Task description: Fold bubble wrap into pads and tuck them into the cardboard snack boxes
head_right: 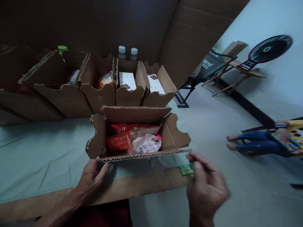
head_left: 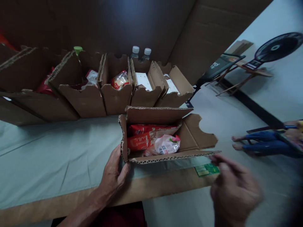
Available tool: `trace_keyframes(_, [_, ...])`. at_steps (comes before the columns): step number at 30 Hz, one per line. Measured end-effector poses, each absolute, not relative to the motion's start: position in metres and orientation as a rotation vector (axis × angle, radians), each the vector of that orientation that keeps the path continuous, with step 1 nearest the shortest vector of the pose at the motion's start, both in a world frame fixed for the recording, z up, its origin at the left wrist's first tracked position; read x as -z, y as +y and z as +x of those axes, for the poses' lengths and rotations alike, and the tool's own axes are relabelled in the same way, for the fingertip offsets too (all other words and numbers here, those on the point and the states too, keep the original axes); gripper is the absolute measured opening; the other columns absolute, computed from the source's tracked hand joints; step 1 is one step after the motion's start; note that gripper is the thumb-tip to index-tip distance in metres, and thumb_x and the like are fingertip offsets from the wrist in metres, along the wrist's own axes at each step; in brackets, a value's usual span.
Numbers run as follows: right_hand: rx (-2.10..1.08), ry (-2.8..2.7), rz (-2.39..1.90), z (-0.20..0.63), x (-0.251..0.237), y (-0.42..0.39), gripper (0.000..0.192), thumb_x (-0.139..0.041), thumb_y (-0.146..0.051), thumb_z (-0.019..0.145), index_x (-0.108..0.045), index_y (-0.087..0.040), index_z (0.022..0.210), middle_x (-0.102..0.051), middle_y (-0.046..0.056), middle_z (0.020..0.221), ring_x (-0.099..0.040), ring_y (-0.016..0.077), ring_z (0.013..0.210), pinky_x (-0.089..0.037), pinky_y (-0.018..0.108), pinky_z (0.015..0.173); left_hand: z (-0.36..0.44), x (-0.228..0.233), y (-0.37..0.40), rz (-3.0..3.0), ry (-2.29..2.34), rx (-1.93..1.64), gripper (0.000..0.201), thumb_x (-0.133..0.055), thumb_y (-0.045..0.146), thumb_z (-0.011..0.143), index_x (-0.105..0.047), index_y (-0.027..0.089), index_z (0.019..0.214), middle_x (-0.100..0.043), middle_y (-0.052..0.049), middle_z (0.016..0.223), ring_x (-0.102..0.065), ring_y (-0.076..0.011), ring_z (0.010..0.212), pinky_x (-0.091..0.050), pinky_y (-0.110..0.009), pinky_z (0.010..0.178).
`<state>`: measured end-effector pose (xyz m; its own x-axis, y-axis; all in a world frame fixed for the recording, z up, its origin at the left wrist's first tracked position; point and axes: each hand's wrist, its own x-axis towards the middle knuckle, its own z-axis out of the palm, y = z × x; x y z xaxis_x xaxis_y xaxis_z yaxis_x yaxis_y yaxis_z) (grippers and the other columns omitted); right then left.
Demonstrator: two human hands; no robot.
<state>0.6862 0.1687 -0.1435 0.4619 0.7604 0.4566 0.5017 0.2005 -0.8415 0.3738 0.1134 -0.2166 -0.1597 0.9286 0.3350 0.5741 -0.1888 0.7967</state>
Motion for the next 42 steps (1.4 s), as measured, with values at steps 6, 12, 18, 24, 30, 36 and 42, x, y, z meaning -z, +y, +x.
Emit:
trace_keyframes(6, [-0.429, -1.382, -1.422, 0.645, 0.211, 0.114, 0.016, -0.065, -0.03, 0.092, -0.077, -0.019, 0.096, -0.079, 0.01, 0.098, -0.075, 0.0253, 0.095, -0.059, 0.041, 0.089, 0.376, 0.21, 0.116, 1.697, 1.697, -1.299, 0.041, -0.054, 0.022, 0.094, -0.055, 0.02, 0.134, -0.07, -0.012, 0.119, -0.069, -0.026, 0.106, -0.06, -0.04, 0.091])
trace_keyframes(12, [-0.294, -1.475, -1.351, 0.642, 0.206, 0.14, 0.035, -0.065, -0.029, 0.09, -0.069, -0.022, 0.123, -0.068, 0.013, 0.133, -0.065, 0.0285, 0.12, -0.055, 0.047, 0.098, 0.376, 0.218, 0.116, 1.769, 1.703, -1.337, 0.043, -0.054, 0.02, 0.093, -0.051, 0.019, 0.136, -0.067, -0.013, 0.124, -0.066, -0.0258, 0.115, -0.056, -0.042, 0.098])
trace_keyframes(18, [-0.612, -1.362, -1.487, 0.647, 0.222, 0.177, 0.058, -0.065, -0.051, 0.086, -0.059, -0.019, 0.134, -0.071, 0.015, 0.124, -0.07, 0.0259, 0.099, -0.057, 0.041, 0.085, 0.375, 0.231, 0.115, 1.766, 1.723, -1.379, 0.049, -0.055, 0.022, 0.092, -0.048, 0.017, 0.141, -0.064, -0.017, 0.136, -0.063, -0.0288, 0.124, -0.054, -0.045, 0.103])
trace_keyframes(24, [-0.677, -1.441, -1.504, 0.64, 0.233, 0.177, 0.055, -0.061, -0.05, 0.087, -0.059, -0.018, 0.132, -0.074, 0.014, 0.117, -0.069, 0.0281, 0.103, -0.054, 0.042, 0.09, 0.373, 0.231, 0.116, 1.653, 1.674, -1.351, 0.059, -0.055, 0.021, 0.089, -0.045, 0.017, 0.147, -0.061, -0.018, 0.142, -0.06, -0.0307, 0.131, -0.05, -0.05, 0.11])
trace_keyframes(30, [-0.647, -1.432, -1.472, 0.642, 0.231, 0.181, 0.05, -0.062, -0.045, 0.085, -0.064, -0.019, 0.127, -0.076, 0.012, 0.111, -0.07, 0.0273, 0.098, -0.053, 0.041, 0.088, 0.375, 0.231, 0.12, 1.649, 1.615, -1.43, 0.066, -0.055, 0.018, 0.086, -0.042, 0.018, 0.151, -0.058, -0.016, 0.148, -0.057, -0.0291, 0.135, -0.045, -0.05, 0.115])
trace_keyframes(36, [-0.584, -1.31, -1.409, 0.639, 0.233, 0.186, 0.049, -0.061, -0.046, 0.08, -0.066, -0.017, 0.119, -0.076, 0.014, 0.107, -0.071, 0.0239, 0.085, -0.056, 0.04, 0.08, 0.377, 0.227, 0.121, 1.704, 1.614, -1.477, 0.064, -0.053, 0.013, 0.083, -0.047, 0.017, 0.147, -0.063, -0.016, 0.141, -0.061, -0.0281, 0.129, -0.048, -0.049, 0.112])
trace_keyframes(42, [-0.564, -1.238, -1.394, 0.636, 0.237, 0.191, 0.049, -0.062, -0.045, 0.075, -0.067, -0.017, 0.116, -0.076, 0.013, 0.104, -0.072, 0.0246, 0.091, -0.056, 0.042, 0.085, 0.371, 0.224, 0.127, 1.755, 1.636, -1.457, 0.065, -0.053, 0.013, 0.082, -0.046, 0.016, 0.147, -0.063, -0.016, 0.138, -0.062, -0.0275, 0.126, -0.05, -0.047, 0.11])
